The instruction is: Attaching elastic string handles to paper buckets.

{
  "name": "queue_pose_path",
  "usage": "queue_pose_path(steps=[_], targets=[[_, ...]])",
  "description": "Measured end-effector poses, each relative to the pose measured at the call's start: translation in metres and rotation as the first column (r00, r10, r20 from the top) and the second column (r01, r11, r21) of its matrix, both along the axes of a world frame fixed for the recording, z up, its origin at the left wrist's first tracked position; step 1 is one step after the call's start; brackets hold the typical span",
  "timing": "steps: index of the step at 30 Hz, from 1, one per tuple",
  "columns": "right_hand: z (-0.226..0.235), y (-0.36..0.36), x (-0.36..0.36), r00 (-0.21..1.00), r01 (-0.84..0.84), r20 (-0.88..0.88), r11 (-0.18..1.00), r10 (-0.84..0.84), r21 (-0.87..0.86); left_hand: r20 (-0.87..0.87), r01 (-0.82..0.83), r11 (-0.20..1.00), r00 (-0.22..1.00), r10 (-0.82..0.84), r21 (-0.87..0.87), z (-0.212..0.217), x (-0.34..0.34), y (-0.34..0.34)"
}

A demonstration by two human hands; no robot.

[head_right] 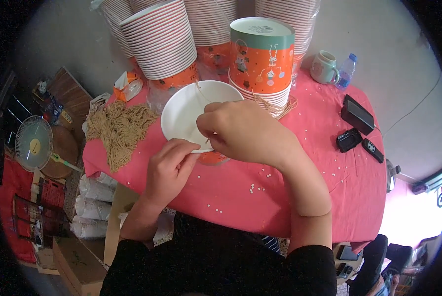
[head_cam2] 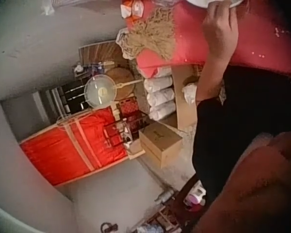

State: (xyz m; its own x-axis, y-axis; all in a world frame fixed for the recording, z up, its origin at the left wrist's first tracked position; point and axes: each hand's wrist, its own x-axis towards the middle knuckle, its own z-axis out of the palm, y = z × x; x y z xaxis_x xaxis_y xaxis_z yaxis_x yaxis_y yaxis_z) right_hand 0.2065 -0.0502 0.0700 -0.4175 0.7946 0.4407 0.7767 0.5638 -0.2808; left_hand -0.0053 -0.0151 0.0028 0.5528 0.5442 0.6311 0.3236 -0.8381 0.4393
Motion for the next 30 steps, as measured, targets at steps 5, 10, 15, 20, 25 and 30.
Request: queue_pose_path(steps=[5,10,15,20,25,30], targets=[[0.003,-0.003,-0.005,0.992,-0.122,-0.031,0.987,0.119,-0.103,0.006,0.062,0.959,0.998,-0.066,0.277,0.000,-0.007,0.002],[0.002,-0.008,-0.010,0.991,-0.131,-0.014,0.984,0.131,-0.123,-0.044,0.044,0.854,0.999,-0.024,0.519,0.000,-0.017,0.002],[0.003,-0.010,-0.010,0.989,-0.145,-0.014,0.982,0.145,-0.122,-0.043,0.066,0.811,0.998,-0.051,0.582,0.000,-0.018,0.002],[0.002,-0.011,-0.009,0.986,-0.168,-0.026,0.981,0.166,-0.095,-0.045,0.085,0.799,0.996,-0.073,0.595,0.002,-0.019,0.002],[0.001,-0.010,-0.009,0.987,-0.160,-0.010,0.983,0.160,-0.094,-0.069,0.096,0.795,0.995,-0.068,0.600,0.004,-0.020,0.000],[0.002,-0.010,-0.010,0.986,-0.167,-0.005,0.980,0.168,-0.111,-0.055,0.097,0.791,0.995,-0.079,0.605,0.002,-0.020,0.001]])
